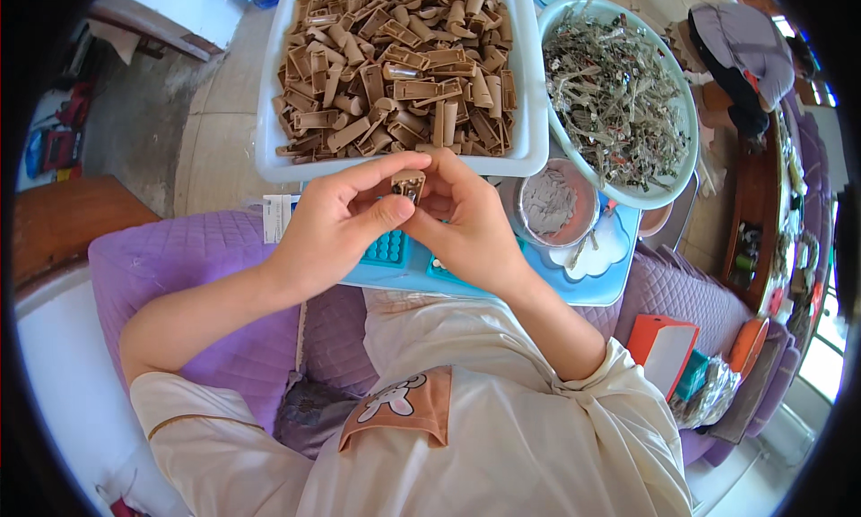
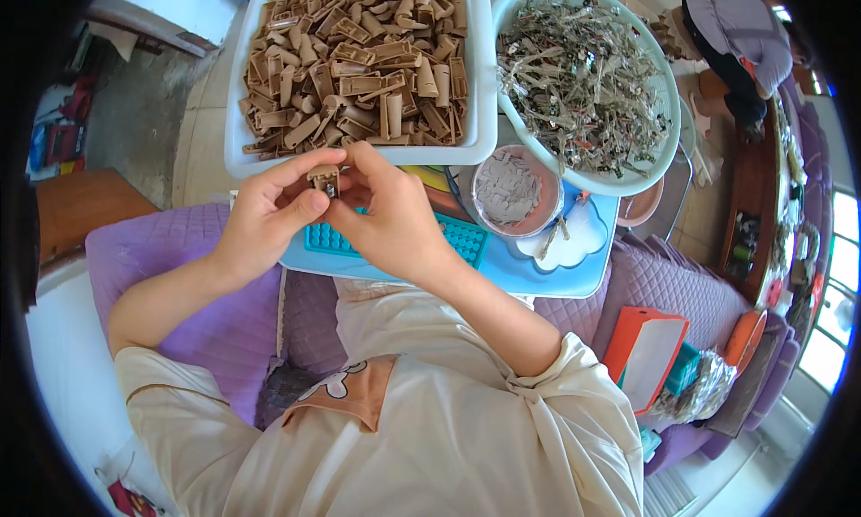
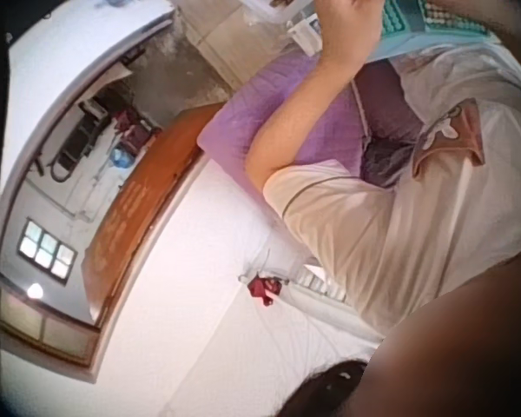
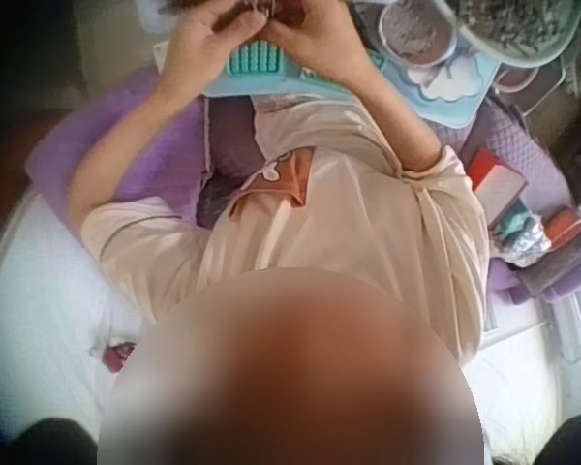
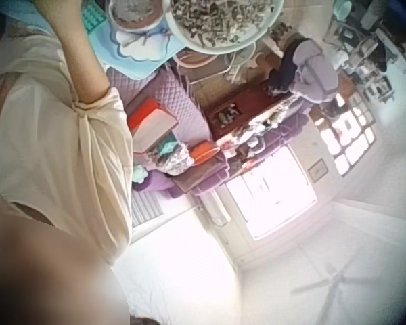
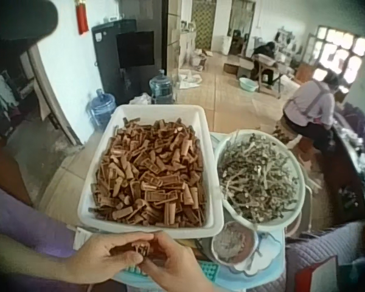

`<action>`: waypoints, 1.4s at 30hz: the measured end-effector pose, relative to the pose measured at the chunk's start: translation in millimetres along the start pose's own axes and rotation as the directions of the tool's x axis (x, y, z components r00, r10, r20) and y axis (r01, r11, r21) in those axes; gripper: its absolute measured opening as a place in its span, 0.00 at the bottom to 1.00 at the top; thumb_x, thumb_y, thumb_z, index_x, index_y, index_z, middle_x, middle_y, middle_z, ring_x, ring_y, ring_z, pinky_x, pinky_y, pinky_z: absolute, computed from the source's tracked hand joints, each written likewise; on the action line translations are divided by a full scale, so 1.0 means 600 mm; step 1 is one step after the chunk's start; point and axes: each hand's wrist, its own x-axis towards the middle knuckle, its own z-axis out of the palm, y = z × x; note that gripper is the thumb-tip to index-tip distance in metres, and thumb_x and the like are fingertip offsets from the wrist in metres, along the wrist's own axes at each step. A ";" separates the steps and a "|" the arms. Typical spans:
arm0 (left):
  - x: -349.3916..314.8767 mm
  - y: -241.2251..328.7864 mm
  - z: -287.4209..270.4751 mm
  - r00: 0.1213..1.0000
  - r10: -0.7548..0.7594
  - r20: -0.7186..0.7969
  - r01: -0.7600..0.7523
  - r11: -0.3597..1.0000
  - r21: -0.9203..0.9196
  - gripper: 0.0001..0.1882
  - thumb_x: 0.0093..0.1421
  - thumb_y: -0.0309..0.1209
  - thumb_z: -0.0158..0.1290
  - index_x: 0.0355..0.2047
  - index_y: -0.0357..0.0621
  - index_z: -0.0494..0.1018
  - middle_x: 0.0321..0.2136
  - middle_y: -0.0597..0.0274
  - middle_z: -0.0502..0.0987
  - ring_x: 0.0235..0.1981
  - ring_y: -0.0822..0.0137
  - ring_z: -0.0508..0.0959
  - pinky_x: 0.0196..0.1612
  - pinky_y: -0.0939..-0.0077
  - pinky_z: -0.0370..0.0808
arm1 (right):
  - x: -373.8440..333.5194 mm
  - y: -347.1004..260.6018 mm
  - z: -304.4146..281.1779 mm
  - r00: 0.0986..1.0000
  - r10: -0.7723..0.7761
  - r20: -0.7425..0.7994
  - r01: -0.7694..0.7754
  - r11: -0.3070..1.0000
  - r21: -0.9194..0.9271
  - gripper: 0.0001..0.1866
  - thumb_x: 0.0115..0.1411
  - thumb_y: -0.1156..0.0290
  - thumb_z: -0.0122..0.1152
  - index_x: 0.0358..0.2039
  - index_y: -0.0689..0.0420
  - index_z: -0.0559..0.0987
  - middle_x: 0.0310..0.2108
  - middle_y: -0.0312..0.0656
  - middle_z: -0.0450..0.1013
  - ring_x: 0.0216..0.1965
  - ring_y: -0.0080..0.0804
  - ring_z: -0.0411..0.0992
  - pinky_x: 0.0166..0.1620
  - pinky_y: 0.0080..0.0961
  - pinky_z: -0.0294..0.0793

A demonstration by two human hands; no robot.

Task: The person assembles small cardboard components by hand, inserting small white pieces into them.

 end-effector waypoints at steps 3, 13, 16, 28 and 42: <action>0.014 -0.002 -0.012 0.993 -0.119 0.016 0.120 0.992 -0.050 0.19 0.56 0.30 0.47 0.48 0.40 0.62 0.37 0.64 0.70 0.35 0.77 0.70 0.38 0.84 0.69 | -0.011 0.021 -0.025 0.996 -0.092 0.011 0.091 0.995 0.045 0.17 0.49 0.76 0.55 0.40 0.65 0.65 0.30 0.43 0.70 0.32 0.25 0.70 0.36 0.20 0.71; 0.026 -0.012 -0.033 0.920 -0.355 0.167 0.382 0.908 -0.173 0.21 0.55 0.34 0.47 0.49 0.45 0.60 0.36 0.61 0.70 0.33 0.70 0.74 0.34 0.78 0.75 | -0.119 0.140 -0.110 0.967 -0.253 -0.036 0.103 0.516 -0.850 0.11 0.46 0.81 0.54 0.33 0.60 0.70 0.26 0.43 0.71 0.28 0.35 0.71 0.29 0.25 0.70; 0.028 -0.013 -0.034 0.909 -0.346 0.230 0.389 0.904 -0.179 0.21 0.55 0.34 0.48 0.49 0.45 0.60 0.36 0.61 0.71 0.33 0.69 0.75 0.32 0.78 0.76 | -0.115 0.170 -0.114 0.932 -0.363 0.023 0.164 0.364 -0.917 0.13 0.44 0.81 0.55 0.33 0.59 0.71 0.25 0.42 0.70 0.27 0.36 0.70 0.28 0.27 0.70; 0.008 -0.017 -0.014 0.827 -0.416 0.378 0.531 0.800 -0.280 0.22 0.52 0.32 0.51 0.47 0.44 0.61 0.36 0.62 0.71 0.35 0.68 0.74 0.36 0.74 0.74 | -0.120 0.207 -0.130 0.930 -0.366 -0.009 0.116 0.317 -0.941 0.14 0.42 0.81 0.53 0.33 0.58 0.71 0.23 0.40 0.69 0.28 0.36 0.68 0.30 0.28 0.69; -0.007 -0.034 0.012 0.803 -0.452 0.389 0.547 0.817 -0.181 0.27 0.47 0.39 0.55 0.47 0.44 0.61 0.36 0.62 0.71 0.36 0.66 0.75 0.35 0.72 0.76 | -0.139 0.178 -0.121 0.970 -0.230 -0.080 -0.025 0.232 -0.973 0.16 0.43 0.82 0.49 0.35 0.57 0.69 0.28 0.42 0.66 0.32 0.39 0.66 0.32 0.30 0.69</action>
